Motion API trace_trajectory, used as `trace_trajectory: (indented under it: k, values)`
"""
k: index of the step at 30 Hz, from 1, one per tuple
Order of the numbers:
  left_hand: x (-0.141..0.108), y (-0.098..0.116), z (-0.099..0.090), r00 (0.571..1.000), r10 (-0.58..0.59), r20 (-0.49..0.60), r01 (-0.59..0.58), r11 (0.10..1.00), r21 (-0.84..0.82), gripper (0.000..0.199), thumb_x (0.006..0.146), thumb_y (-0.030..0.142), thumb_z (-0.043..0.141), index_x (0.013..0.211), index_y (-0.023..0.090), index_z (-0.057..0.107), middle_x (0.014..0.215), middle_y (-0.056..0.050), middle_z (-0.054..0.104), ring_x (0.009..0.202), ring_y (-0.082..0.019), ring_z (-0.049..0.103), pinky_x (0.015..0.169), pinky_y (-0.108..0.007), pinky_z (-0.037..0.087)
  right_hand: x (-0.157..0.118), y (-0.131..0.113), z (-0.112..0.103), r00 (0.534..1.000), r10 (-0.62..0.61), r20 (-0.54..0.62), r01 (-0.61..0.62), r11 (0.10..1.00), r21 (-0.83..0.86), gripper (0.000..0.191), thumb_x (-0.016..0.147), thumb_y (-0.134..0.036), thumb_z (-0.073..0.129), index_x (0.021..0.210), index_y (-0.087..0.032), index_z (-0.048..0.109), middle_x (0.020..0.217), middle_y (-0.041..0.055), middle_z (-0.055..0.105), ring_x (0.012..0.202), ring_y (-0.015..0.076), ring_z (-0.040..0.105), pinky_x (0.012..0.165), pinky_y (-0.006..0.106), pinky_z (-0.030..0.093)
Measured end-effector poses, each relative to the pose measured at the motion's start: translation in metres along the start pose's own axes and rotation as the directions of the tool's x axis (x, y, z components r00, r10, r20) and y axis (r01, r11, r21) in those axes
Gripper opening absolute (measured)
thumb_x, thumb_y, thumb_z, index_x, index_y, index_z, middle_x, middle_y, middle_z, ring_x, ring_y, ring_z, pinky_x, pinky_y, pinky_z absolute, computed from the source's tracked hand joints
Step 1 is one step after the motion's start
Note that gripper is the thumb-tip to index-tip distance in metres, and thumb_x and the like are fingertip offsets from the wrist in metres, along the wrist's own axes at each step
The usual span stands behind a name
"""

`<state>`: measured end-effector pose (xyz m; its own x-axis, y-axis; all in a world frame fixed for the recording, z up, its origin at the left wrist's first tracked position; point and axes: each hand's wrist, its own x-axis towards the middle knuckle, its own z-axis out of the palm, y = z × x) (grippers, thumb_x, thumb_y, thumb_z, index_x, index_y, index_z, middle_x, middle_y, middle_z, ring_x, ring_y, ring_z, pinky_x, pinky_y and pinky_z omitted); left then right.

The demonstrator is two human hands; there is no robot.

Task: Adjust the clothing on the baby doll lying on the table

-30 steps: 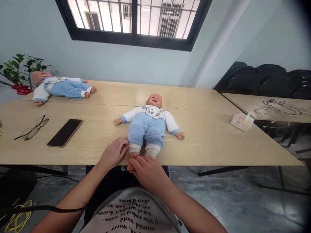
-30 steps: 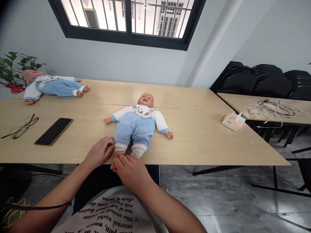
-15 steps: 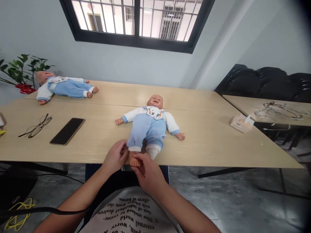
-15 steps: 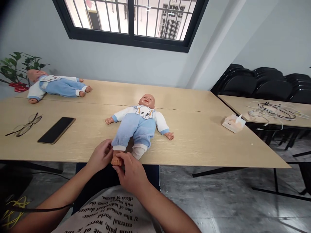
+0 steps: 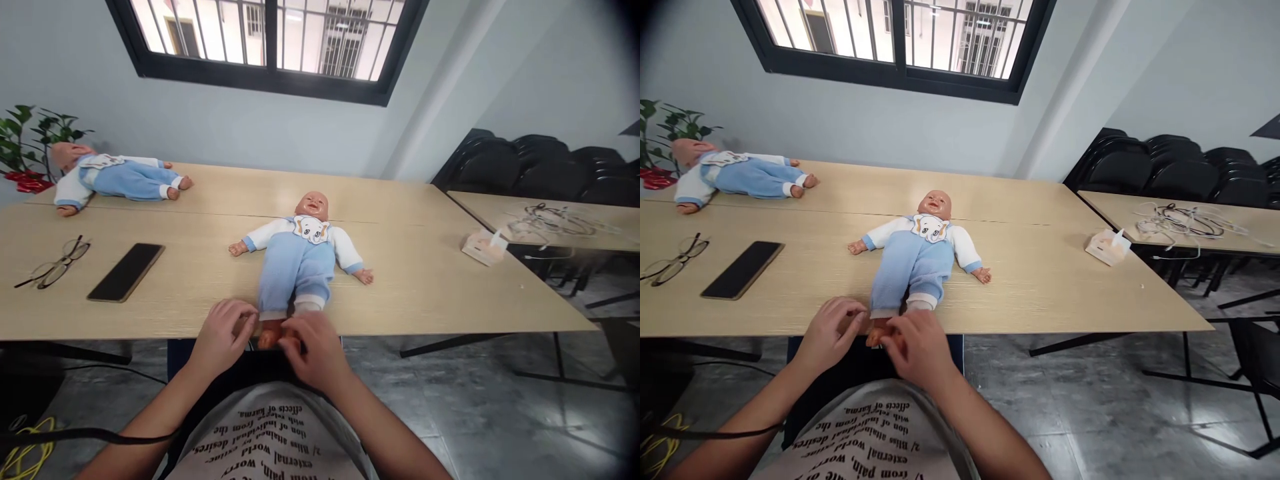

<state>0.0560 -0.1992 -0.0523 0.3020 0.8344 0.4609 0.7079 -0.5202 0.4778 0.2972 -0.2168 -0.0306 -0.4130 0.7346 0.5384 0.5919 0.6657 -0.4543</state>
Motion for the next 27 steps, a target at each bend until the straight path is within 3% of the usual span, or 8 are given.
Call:
trace_trajectory:
  k: [3,6,8,11,15,19,22,27]
  values:
    - [0.007,0.022,-0.002,0.962,0.257,0.091,-0.257,0.966,-0.003,0.024,0.099,0.036,0.063,0.119,0.025,0.064,0.111,-0.005,0.07,0.105,-0.023,0.061,0.095,-0.039,0.045,-0.008,0.03,-0.011,0.971,0.107,-0.212,-0.138,0.981,-0.137,0.012,0.101,-0.026,0.057,0.109,-0.019,0.062,0.092,0.0073,0.069,0.084,0.0225,0.061,0.078,0.037,0.048]
    - [0.015,0.04,0.004,0.85,0.463,0.25,-0.474,0.88,-0.019,0.043,0.091,0.041,0.074,0.129,0.026,0.062,0.118,-0.005,0.069,0.112,-0.025,0.059,0.101,-0.041,0.044,-0.012,0.054,-0.011,0.963,0.13,-0.238,-0.203,0.927,-0.316,0.011,0.1,-0.025,0.058,0.107,-0.018,0.064,0.092,0.0085,0.069,0.084,0.0235,0.061,0.077,0.038,0.048]
    - [0.019,0.046,0.01,0.819,0.512,0.261,-0.529,0.849,-0.005,0.035,0.093,0.033,0.073,0.126,0.024,0.063,0.114,-0.004,0.071,0.107,-0.023,0.06,0.101,-0.041,0.044,-0.014,0.059,-0.007,0.961,0.113,-0.252,-0.207,0.899,-0.387,0.008,0.099,-0.022,0.057,0.102,-0.019,0.064,0.091,0.0086,0.07,0.084,0.0238,0.061,0.076,0.038,0.048]
    - [0.021,0.048,0.018,0.835,0.504,0.22,-0.52,0.854,0.017,0.015,0.098,0.025,0.065,0.113,0.023,0.067,0.104,-0.002,0.073,0.098,-0.019,0.062,0.097,-0.038,0.046,-0.02,0.052,0.001,0.971,0.057,-0.233,-0.146,0.912,-0.384,0.008,0.098,-0.018,0.056,0.095,-0.02,0.063,0.082,0.0063,0.068,0.079,0.0222,0.059,0.073,0.037,0.045]
    - [0.016,0.043,0.022,0.87,0.467,0.156,-0.47,0.883,-0.023,0.013,0.1,0.027,0.063,0.112,0.024,0.067,0.107,-0.002,0.074,0.099,-0.018,0.065,0.096,-0.037,0.048,-0.04,0.037,0.01,0.991,-0.036,-0.128,0.005,0.973,-0.232,0.009,0.097,-0.013,0.055,0.096,-0.022,0.059,0.08,0.0034,0.065,0.076,0.0194,0.058,0.07,0.034,0.044]
    - [0.009,0.039,0.025,0.907,0.419,0.028,-0.409,0.897,-0.167,0.019,0.096,0.027,0.069,0.114,0.023,0.065,0.109,-0.003,0.074,0.102,-0.017,0.069,0.092,-0.033,0.053,-0.052,0.034,0.017,0.955,0.122,-0.27,-0.185,0.957,-0.225,0.009,0.096,-0.019,0.058,0.104,-0.02,0.056,0.089,0.0067,0.065,0.083,0.023,0.057,0.074,0.037,0.044]
    - [0.006,0.038,0.028,0.928,0.364,-0.075,-0.37,0.89,-0.268,0.024,0.094,0.029,0.072,0.115,0.022,0.063,0.107,-0.006,0.074,0.102,-0.018,0.07,0.089,-0.032,0.057,-0.049,0.034,0.022,0.929,0.24,-0.28,-0.312,0.916,-0.252,0.009,0.092,-0.025,0.062,0.095,-0.02,0.055,0.084,0.0065,0.061,0.082,0.0252,0.053,0.073,0.039,0.04]
    - [0.005,0.038,0.031,0.951,0.291,-0.101,-0.307,0.884,-0.353,0.025,0.091,0.029,0.076,0.113,0.022,0.066,0.107,-0.007,0.073,0.099,-0.018,0.07,0.087,-0.031,0.059,-0.04,0.029,0.032,0.922,0.277,-0.27,-0.32,0.938,-0.133,0.023,0.092,-0.017,0.056,0.074,-0.023,0.043,0.069,0.0007,0.051,0.071,0.021,0.047,0.067,0.035,0.033]
